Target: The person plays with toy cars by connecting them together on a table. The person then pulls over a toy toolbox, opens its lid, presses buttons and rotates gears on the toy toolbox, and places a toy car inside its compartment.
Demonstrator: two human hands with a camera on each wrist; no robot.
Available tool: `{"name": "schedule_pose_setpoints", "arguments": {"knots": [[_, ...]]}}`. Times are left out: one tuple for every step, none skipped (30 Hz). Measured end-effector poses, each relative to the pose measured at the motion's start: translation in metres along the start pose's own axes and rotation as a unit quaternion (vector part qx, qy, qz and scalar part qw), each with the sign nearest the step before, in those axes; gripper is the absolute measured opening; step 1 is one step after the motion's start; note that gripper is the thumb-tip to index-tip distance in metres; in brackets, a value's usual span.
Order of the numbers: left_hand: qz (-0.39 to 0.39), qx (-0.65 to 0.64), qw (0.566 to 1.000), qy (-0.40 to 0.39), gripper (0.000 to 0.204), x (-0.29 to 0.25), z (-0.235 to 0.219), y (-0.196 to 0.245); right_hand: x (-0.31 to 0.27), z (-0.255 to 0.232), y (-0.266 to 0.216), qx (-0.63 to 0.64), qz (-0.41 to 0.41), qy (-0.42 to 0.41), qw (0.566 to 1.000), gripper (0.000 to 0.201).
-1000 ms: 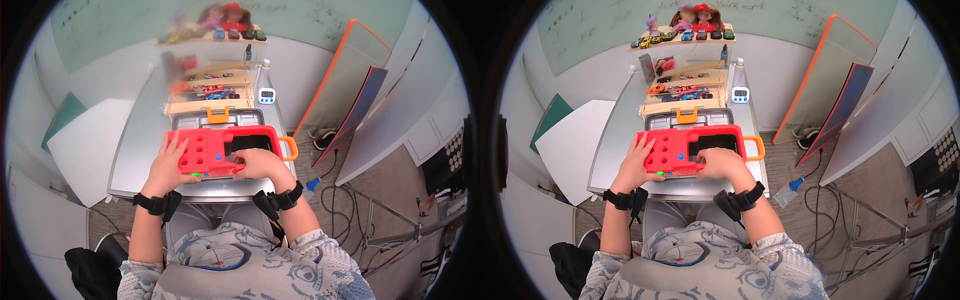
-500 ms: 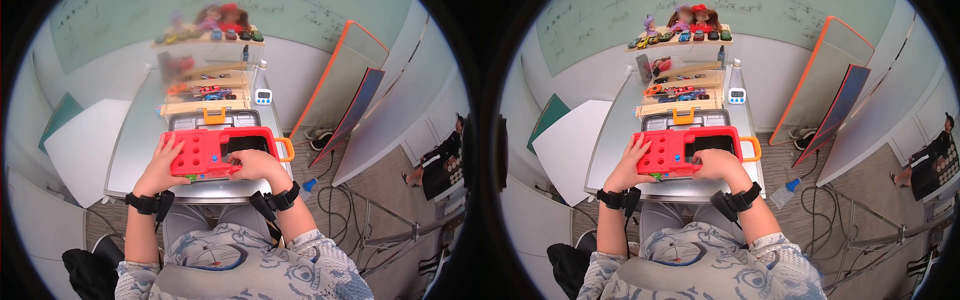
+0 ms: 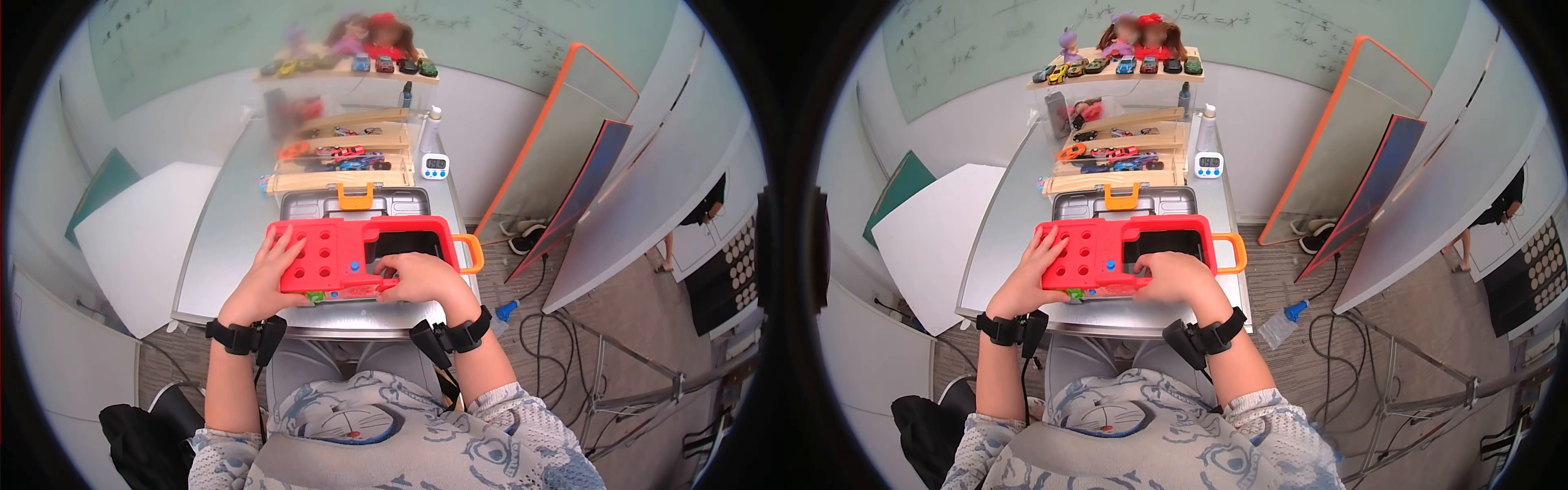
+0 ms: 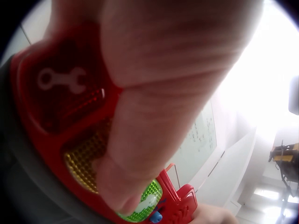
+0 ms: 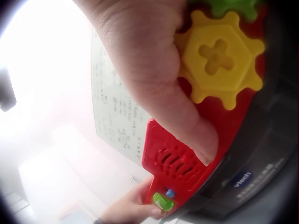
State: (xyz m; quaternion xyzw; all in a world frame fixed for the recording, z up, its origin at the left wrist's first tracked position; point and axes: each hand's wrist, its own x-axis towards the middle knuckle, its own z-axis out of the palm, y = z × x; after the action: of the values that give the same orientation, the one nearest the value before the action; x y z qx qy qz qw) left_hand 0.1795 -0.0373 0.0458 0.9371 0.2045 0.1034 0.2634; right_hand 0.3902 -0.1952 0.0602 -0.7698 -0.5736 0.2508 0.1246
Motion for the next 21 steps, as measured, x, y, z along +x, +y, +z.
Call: {"name": "schedule_pose_setpoints", "arguments": {"knots": [[-0.003, 0.000, 1.000, 0.000, 0.094, -0.0001, 0.0000, 0.0007, -0.0001, 0.0001, 0.0000, 0.002, 0.003, 0.001, 1.000, 0.048], [-0.004, -0.001, 1.000, 0.000, 0.094, -0.0001, -0.0001, 0.0008, -0.0001, 0.0003, 0.0003, 0.002, 0.003, 0.001, 1.000, 0.048], [-0.003, 0.001, 1.000, 0.000, 0.094, -0.0003, -0.0001, 0.0009, -0.0001, 0.0007, 0.0007, 0.006, 0.001, 0.004, 1.000, 0.048], [-0.003, 0.003, 1.000, 0.001, 0.094, -0.0003, -0.0001, 0.0009, 0.0000, 0.0009, 0.0010, 0.010, -0.001, 0.007, 1.000, 0.048], [-0.004, 0.002, 1.000, 0.001, 0.094, -0.0006, 0.0000, 0.0008, -0.0003, 0.0009, 0.0008, 0.009, -0.002, 0.006, 1.000, 0.048], [-0.003, -0.002, 1.000, 0.003, 0.094, -0.0009, 0.0001, 0.0007, -0.0006, 0.0007, 0.0003, 0.011, -0.001, 0.007, 1.000, 0.048], [-0.001, -0.006, 1.000, 0.005, 0.093, -0.0013, 0.0001, 0.0005, -0.0007, 0.0006, -0.0001, 0.013, -0.001, 0.008, 1.000, 0.048], [-0.003, -0.006, 1.000, 0.005, 0.093, -0.0016, 0.0002, 0.0006, -0.0004, 0.0008, 0.0000, 0.013, -0.002, 0.006, 1.000, 0.048], [-0.004, -0.005, 1.000, 0.006, 0.093, -0.0016, 0.0003, 0.0009, -0.0001, 0.0009, 0.0001, 0.012, -0.002, 0.007, 1.000, 0.049], [-0.005, -0.003, 1.000, 0.008, 0.093, -0.0016, 0.0004, 0.0012, 0.0001, 0.0010, 0.0002, 0.010, -0.002, 0.007, 1.000, 0.049], [-0.006, -0.003, 1.000, 0.008, 0.093, -0.0016, 0.0003, 0.0015, 0.0003, 0.0011, 0.0002, 0.010, -0.003, 0.006, 1.000, 0.049], [-0.007, -0.006, 1.000, 0.007, 0.093, -0.0016, 0.0000, 0.0021, 0.0003, 0.0012, 0.0003, 0.011, -0.003, 0.006, 1.000, 0.049], [-0.008, -0.008, 1.000, 0.007, 0.093, -0.0016, -0.0002, 0.0025, 0.0003, 0.0011, 0.0005, 0.013, -0.002, 0.006, 1.000, 0.049], [-0.008, -0.008, 1.000, 0.007, 0.093, -0.0015, -0.0001, 0.0028, 0.0004, 0.0012, 0.0008, 0.012, -0.002, 0.006, 1.000, 0.049], [-0.008, -0.005, 1.000, 0.008, 0.093, -0.0015, -0.0001, 0.0032, 0.0002, 0.0013, 0.0012, 0.015, -0.004, 0.008, 1.000, 0.049], [-0.009, -0.003, 1.000, 0.009, 0.093, -0.0015, -0.0001, 0.0034, 0.0002, 0.0013, 0.0014, 0.018, -0.007, 0.011, 1.000, 0.049], [-0.009, -0.002, 1.000, 0.009, 0.093, -0.0014, 0.0001, 0.0031, 0.0002, 0.0010, 0.0014, 0.017, -0.007, 0.011, 1.000, 0.049], [-0.008, -0.003, 1.000, 0.011, 0.093, -0.0014, 0.0004, 0.0024, 0.0003, 0.0009, 0.0013, 0.018, -0.007, 0.009, 1.000, 0.049], [-0.006, -0.003, 1.000, 0.012, 0.093, -0.0015, 0.0006, 0.0020, 0.0003, 0.0008, 0.0014, 0.019, -0.007, 0.007, 1.000, 0.049], [-0.006, -0.003, 1.000, 0.012, 0.093, -0.0016, 0.0007, 0.0020, 0.0004, 0.0010, 0.0014, 0.019, -0.007, 0.007, 1.000, 0.049], [-0.005, 0.000, 1.000, 0.014, 0.093, -0.0016, 0.0007, 0.0022, 0.0005, 0.0011, 0.0016, 0.017, -0.009, 0.008, 1.000, 0.050]]}}
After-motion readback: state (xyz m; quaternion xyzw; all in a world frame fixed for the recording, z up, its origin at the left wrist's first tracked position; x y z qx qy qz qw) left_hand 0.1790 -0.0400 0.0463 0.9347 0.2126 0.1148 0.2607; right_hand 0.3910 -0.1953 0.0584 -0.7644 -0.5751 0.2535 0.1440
